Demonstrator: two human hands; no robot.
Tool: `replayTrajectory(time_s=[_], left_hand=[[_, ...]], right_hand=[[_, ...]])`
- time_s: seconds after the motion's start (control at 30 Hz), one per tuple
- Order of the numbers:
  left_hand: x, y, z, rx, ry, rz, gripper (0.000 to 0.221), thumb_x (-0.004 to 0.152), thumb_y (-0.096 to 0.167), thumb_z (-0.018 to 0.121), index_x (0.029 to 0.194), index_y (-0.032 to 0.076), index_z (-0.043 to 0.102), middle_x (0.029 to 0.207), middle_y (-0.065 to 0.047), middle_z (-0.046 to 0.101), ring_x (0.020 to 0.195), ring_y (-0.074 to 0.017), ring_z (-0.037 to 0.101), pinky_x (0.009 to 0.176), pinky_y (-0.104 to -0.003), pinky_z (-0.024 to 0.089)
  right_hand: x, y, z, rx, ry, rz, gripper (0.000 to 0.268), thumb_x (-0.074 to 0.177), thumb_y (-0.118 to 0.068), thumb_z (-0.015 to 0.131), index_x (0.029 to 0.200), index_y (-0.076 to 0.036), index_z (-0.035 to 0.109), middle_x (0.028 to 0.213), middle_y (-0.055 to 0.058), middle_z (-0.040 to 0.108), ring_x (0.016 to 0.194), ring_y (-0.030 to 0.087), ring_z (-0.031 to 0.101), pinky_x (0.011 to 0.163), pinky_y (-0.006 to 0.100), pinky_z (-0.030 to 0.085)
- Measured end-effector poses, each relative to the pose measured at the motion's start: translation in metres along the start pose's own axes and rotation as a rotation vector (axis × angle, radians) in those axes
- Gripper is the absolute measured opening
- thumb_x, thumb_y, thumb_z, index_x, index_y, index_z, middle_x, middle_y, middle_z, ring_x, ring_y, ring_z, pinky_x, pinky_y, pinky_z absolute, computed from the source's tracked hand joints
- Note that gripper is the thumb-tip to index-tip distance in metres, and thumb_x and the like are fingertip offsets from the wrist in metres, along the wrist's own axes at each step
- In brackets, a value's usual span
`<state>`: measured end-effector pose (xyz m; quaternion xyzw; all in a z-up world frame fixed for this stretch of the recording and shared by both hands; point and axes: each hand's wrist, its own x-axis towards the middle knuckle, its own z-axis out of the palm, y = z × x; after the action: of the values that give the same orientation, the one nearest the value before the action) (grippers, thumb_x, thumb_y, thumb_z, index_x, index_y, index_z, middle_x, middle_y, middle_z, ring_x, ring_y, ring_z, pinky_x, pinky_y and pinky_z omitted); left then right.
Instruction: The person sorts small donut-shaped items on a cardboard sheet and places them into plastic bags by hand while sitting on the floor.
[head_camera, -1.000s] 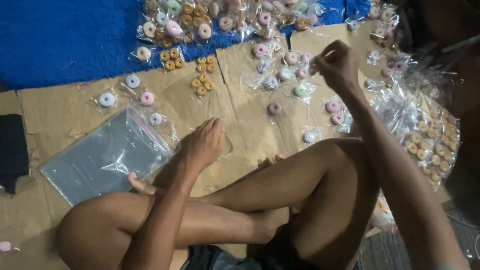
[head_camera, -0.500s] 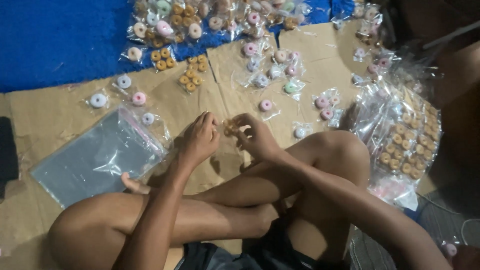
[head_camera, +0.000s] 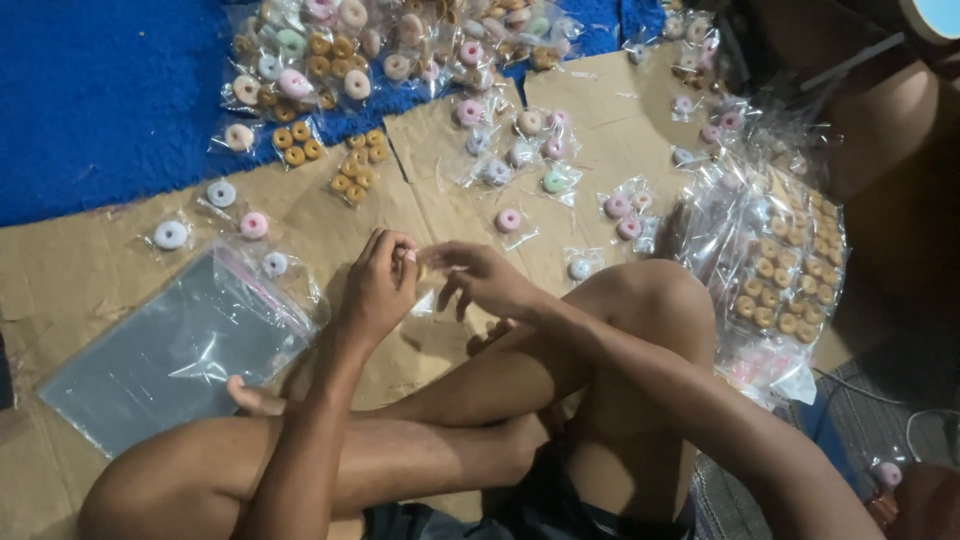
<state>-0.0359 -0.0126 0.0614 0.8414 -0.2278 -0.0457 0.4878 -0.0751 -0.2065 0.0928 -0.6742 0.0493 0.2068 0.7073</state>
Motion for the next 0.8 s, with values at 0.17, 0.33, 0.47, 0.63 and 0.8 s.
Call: replayTrajectory(time_s=[0.17, 0.33, 0.47, 0.63, 0.8], left_hand=[[-0.001, 0.009, -0.007, -0.002, 0.019, 0.033, 0.012, 0.104, 0.006, 0.05, 0.111, 0.003, 0.059, 0.091, -0.012, 0.059, 0.084, -0.0292, 0.066, 0.072, -0.041, 0.055], [0.001, 0.009, -0.005, -0.029, 0.084, 0.072, 0.013, 0.101, 0.006, 0.052, 0.112, 0.005, 0.06, 0.089, -0.012, 0.059, 0.079, -0.0299, 0.066, 0.068, -0.041, 0.055], [0.0, 0.015, -0.008, -0.067, 0.105, 0.11, 0.017, 0.101, 0.004, 0.051, 0.115, 0.003, 0.06, 0.093, -0.015, 0.062, 0.082, -0.0328, 0.067, 0.069, -0.043, 0.055], [0.001, 0.011, 0.002, -0.132, 0.138, 0.112, 0.02, 0.099, 0.007, 0.052, 0.117, 0.006, 0.062, 0.098, -0.016, 0.067, 0.09, -0.0378, 0.07, 0.072, -0.044, 0.058], [0.001, -0.007, -0.001, -0.265, 0.247, 0.035, 0.029, 0.098, 0.028, 0.058, 0.114, 0.005, 0.064, 0.089, -0.017, 0.067, 0.082, -0.0372, 0.067, 0.071, -0.047, 0.053]], right_hand=[[0.006, 0.009, -0.008, 0.038, 0.176, -0.116, 0.04, 0.097, 0.002, 0.052, 0.137, 0.007, 0.056, 0.127, 0.035, 0.058, 0.085, 0.037, 0.075, 0.063, 0.048, 0.067], [0.007, 0.003, 0.0, 0.095, 0.198, -0.119, 0.033, 0.098, 0.002, 0.053, 0.129, 0.008, 0.064, 0.119, 0.024, 0.065, 0.1, 0.025, 0.07, 0.085, 0.049, 0.065], [0.011, 0.019, -0.003, 0.066, 0.089, -0.13, 0.038, 0.1, 0.003, 0.051, 0.137, 0.007, 0.058, 0.13, 0.029, 0.06, 0.114, 0.033, 0.064, 0.093, 0.057, 0.06], [0.024, 0.019, 0.007, 0.036, -0.009, -0.137, 0.039, 0.102, 0.005, 0.047, 0.141, 0.012, 0.049, 0.141, 0.033, 0.052, 0.13, 0.045, 0.057, 0.097, 0.061, 0.056], [0.026, -0.012, 0.032, -0.56, -0.041, -0.353, 0.052, 0.096, 0.01, 0.047, 0.148, 0.004, 0.047, 0.138, 0.03, 0.059, 0.131, 0.047, 0.055, 0.099, 0.058, 0.056]])
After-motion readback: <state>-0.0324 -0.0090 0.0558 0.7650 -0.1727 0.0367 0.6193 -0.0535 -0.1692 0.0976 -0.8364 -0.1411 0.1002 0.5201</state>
